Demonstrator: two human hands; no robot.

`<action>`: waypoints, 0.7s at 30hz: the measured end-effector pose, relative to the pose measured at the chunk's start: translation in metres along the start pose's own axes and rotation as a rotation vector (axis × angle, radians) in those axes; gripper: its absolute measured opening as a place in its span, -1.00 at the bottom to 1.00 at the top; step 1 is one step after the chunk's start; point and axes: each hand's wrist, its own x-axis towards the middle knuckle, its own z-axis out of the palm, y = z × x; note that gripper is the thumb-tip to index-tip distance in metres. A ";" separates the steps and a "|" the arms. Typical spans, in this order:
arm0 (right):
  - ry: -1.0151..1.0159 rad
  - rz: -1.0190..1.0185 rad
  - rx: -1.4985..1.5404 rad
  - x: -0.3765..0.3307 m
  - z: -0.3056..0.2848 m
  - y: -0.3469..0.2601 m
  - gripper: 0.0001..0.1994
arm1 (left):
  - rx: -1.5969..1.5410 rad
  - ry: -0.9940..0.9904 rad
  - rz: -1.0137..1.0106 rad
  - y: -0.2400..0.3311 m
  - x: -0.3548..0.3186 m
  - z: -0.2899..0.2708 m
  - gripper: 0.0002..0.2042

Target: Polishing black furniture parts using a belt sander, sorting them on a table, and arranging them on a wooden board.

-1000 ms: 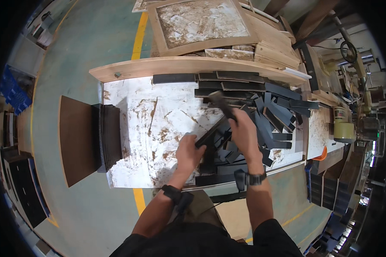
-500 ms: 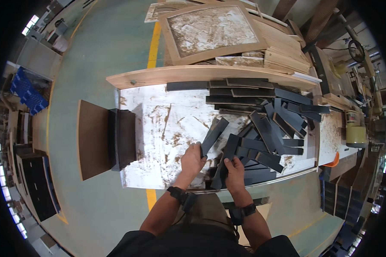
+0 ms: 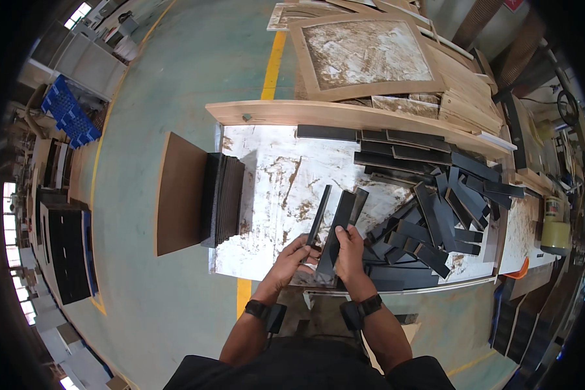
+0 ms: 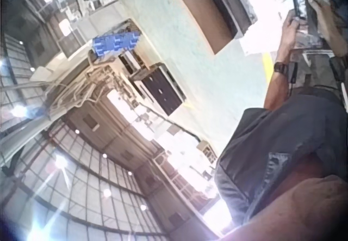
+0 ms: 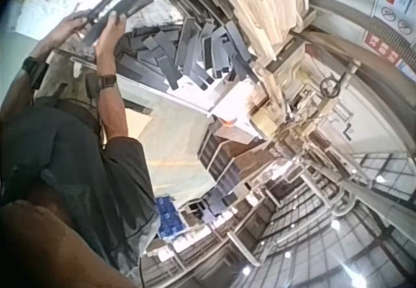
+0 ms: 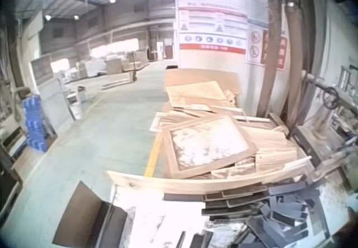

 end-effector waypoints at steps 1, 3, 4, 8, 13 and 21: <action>0.050 0.035 -0.039 0.004 0.002 0.006 -0.89 | -0.111 -0.047 0.003 -0.002 -0.001 -0.002 -0.61; 0.130 0.062 -0.181 0.012 0.009 0.021 -0.85 | -0.209 -0.057 -0.005 -0.007 0.001 -0.003 -0.56; 0.081 -0.039 -0.371 0.015 0.014 0.030 -0.79 | -0.255 0.052 -0.005 -0.010 0.003 -0.002 -0.55; 0.140 -0.270 -0.896 0.015 0.037 0.050 -0.73 | -0.262 0.129 0.098 -0.024 0.015 0.012 -0.67; 0.265 -0.732 -1.464 0.006 0.014 0.003 -0.41 | -0.194 0.129 0.115 -0.021 0.015 0.015 -0.75; 0.188 -0.130 -0.919 0.018 -0.010 -0.031 -0.15 | -0.101 0.195 0.163 -0.027 0.016 0.007 -0.75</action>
